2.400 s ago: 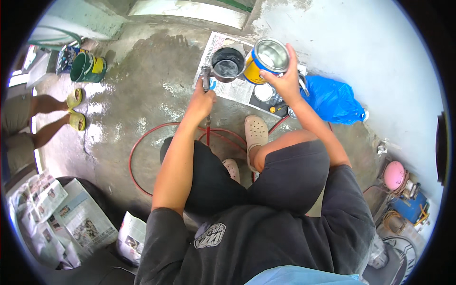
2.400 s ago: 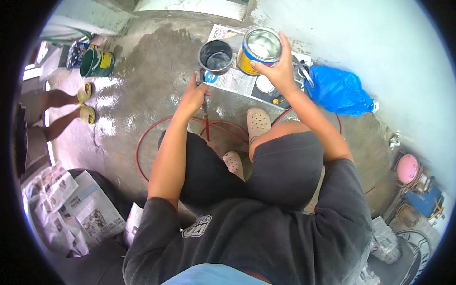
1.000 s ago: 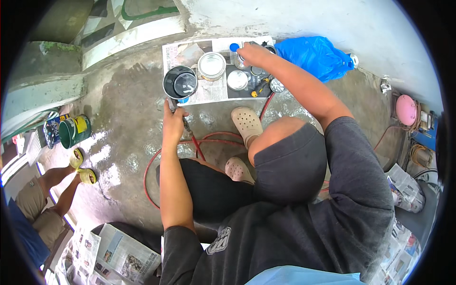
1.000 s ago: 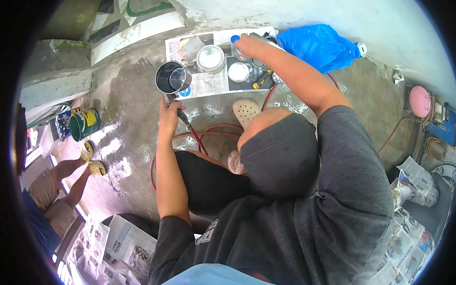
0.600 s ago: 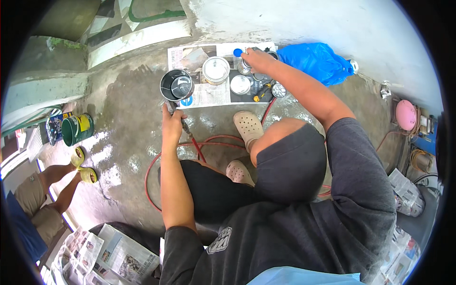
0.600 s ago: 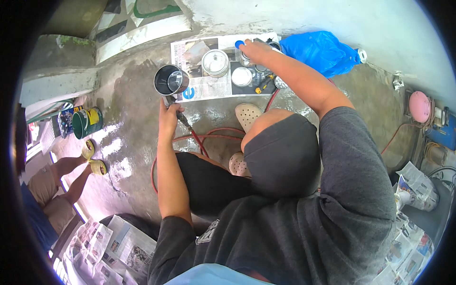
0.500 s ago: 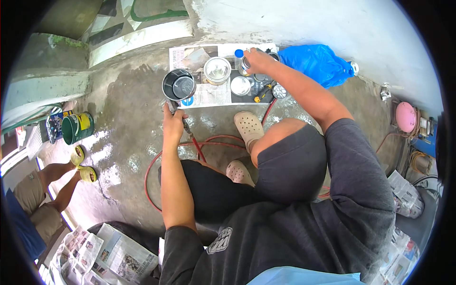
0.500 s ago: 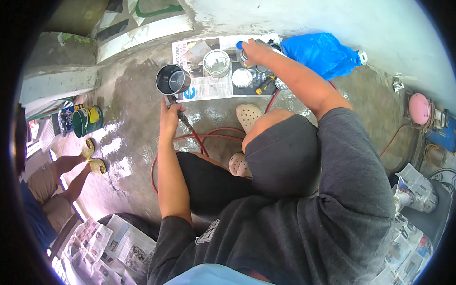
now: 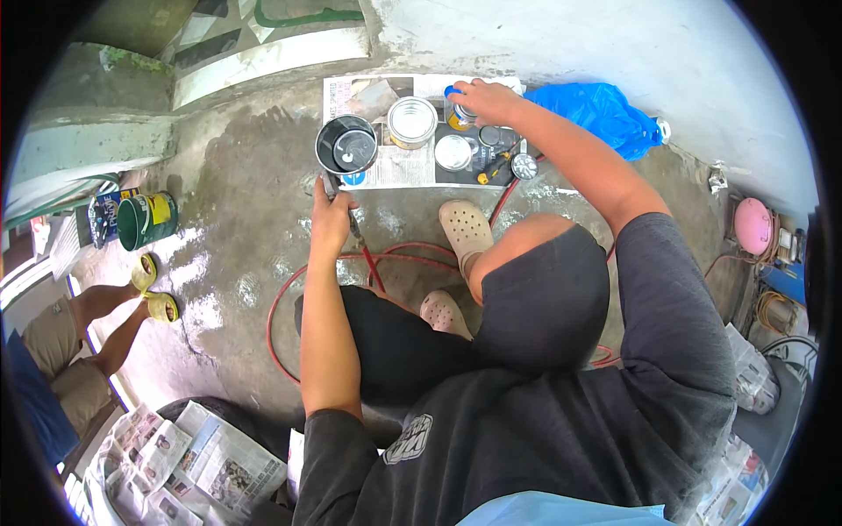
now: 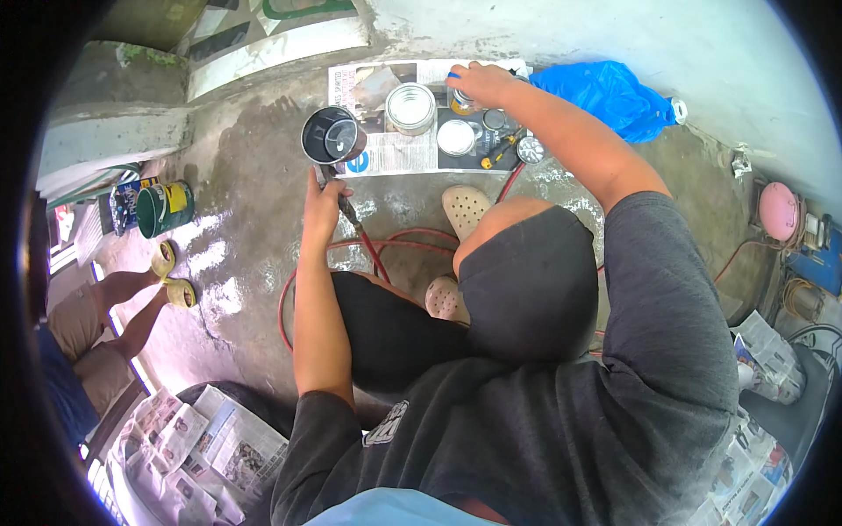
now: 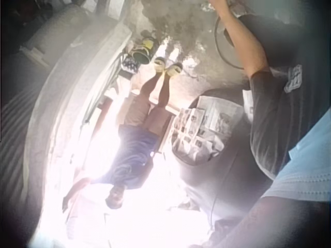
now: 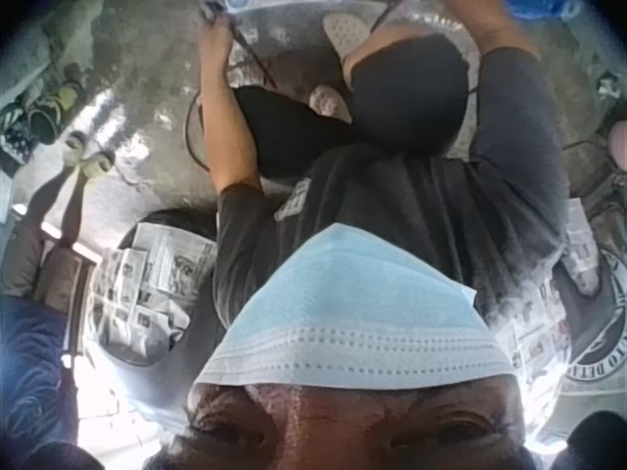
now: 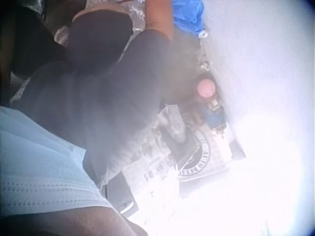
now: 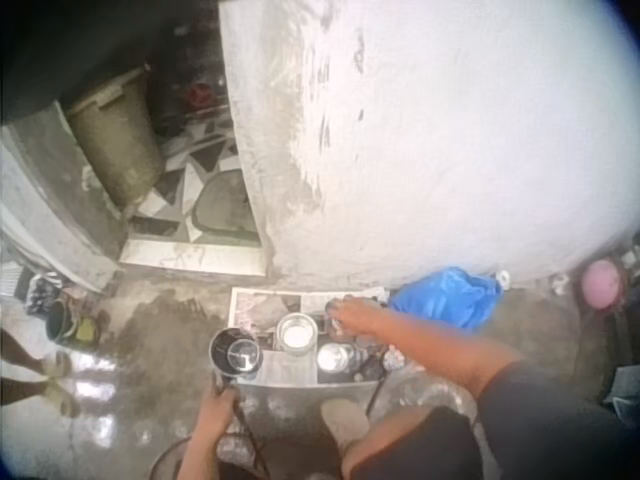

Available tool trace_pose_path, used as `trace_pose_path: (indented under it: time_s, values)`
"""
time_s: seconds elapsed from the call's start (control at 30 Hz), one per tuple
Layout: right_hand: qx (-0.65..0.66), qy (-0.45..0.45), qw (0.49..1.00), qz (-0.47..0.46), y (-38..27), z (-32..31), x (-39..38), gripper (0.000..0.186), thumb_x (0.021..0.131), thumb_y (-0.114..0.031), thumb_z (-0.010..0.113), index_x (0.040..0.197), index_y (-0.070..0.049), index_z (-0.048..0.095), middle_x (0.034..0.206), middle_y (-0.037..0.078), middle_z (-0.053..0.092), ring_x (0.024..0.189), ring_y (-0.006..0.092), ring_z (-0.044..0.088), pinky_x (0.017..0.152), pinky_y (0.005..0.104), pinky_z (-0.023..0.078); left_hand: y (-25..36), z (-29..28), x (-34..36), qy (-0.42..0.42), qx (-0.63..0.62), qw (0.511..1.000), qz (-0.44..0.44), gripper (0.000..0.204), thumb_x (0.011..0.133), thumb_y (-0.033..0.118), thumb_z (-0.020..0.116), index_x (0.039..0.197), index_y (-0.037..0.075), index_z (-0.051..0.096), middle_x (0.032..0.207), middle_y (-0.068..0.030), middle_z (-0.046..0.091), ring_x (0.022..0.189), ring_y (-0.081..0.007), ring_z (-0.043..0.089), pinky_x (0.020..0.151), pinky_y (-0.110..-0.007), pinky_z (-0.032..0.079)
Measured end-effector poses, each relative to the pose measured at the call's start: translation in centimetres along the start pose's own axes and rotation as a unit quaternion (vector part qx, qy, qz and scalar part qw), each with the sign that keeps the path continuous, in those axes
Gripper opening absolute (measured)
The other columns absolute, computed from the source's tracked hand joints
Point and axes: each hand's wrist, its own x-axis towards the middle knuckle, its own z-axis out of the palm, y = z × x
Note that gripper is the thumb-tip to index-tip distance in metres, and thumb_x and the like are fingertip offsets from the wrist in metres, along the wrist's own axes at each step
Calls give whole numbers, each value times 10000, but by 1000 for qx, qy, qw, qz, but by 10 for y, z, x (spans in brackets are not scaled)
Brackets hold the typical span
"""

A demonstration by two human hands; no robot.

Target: The person mixes black paint in a container and then uses a spray gun to apply the paint to the rear fender of a car.

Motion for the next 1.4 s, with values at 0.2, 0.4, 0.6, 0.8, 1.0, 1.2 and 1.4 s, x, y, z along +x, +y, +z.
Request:
trace_pose_path:
  time_s: [0.2, 0.4, 0.6, 0.8, 1.0, 1.2, 1.4]
  values:
    - [13, -18, 1000, 8, 13, 14, 1, 657, 754, -167, 851, 1320, -108, 524, 1311, 138, 538, 1145, 358, 619, 912, 452, 594, 11, 3, -1, -5, -15, 1000, 17, 787, 878, 206, 543, 1579, -24, 269, 919, -164, 722, 888, -242, 690, 860, -363, 507]
    - [45, -11, 996, 78, 0, 11, 5, 663, 769, -161, 843, 1350, -125, 525, 1318, 126, 540, 1167, 346, 615, 912, 440, 595, 12, 1, -10, -5, -27, 999, 19, 784, 880, 178, 560, 1568, -49, 259, 966, -169, 715, 868, -226, 688, 833, -347, 511]
    - [-67, 22, 995, -69, 22, 22, -3, 516, 846, -56, 681, 1341, -126, 556, 1322, 102, 540, 1183, 299, 588, 868, 380, 616, 16, 7, -9, -14, -36, 999, 17, 812, 877, 171, 584, 1575, -45, 231, 939, -158, 714, 857, -217, 688, 814, -335, 511]
    - [-45, 71, 990, -112, 31, 31, -3, 453, 849, -18, 620, 1293, -98, 583, 1307, 91, 542, 1163, 284, 574, 847, 353, 622, 7, 8, -3, -22, -54, 998, 11, 709, 893, 156, 561, 1544, 0, 327, 996, -148, 696, 841, -214, 693, 785, -345, 519]
    - [-17, 43, 991, -129, 27, 18, 1, 498, 807, -38, 702, 1287, -88, 580, 1299, 89, 544, 1171, 287, 570, 856, 365, 615, -4, 3, 3, -22, -48, 999, 5, 604, 875, 123, 584, 1430, -37, 408, 901, -122, 682, 830, -204, 674, 755, -334, 513]
    - [-5, 104, 988, -118, 37, 39, -10, 562, 781, -26, 739, 1316, -89, 577, 1350, 94, 537, 1210, 285, 563, 893, 383, 608, -9, 9, 11, -32, -37, 999, -14, 541, 876, 131, 588, 1382, -5, 450, 927, -113, 672, 818, -189, 666, 729, -319, 496]
    - [-17, 100, 991, -92, 24, 36, 4, 510, 852, -31, 652, 1352, -100, 576, 1371, 90, 536, 1232, 294, 562, 907, 391, 604, -17, 4, 19, -37, -38, 998, -25, 554, 884, 156, 595, 1402, 31, 445, 971, -95, 665, 831, -176, 660, 716, -313, 479]
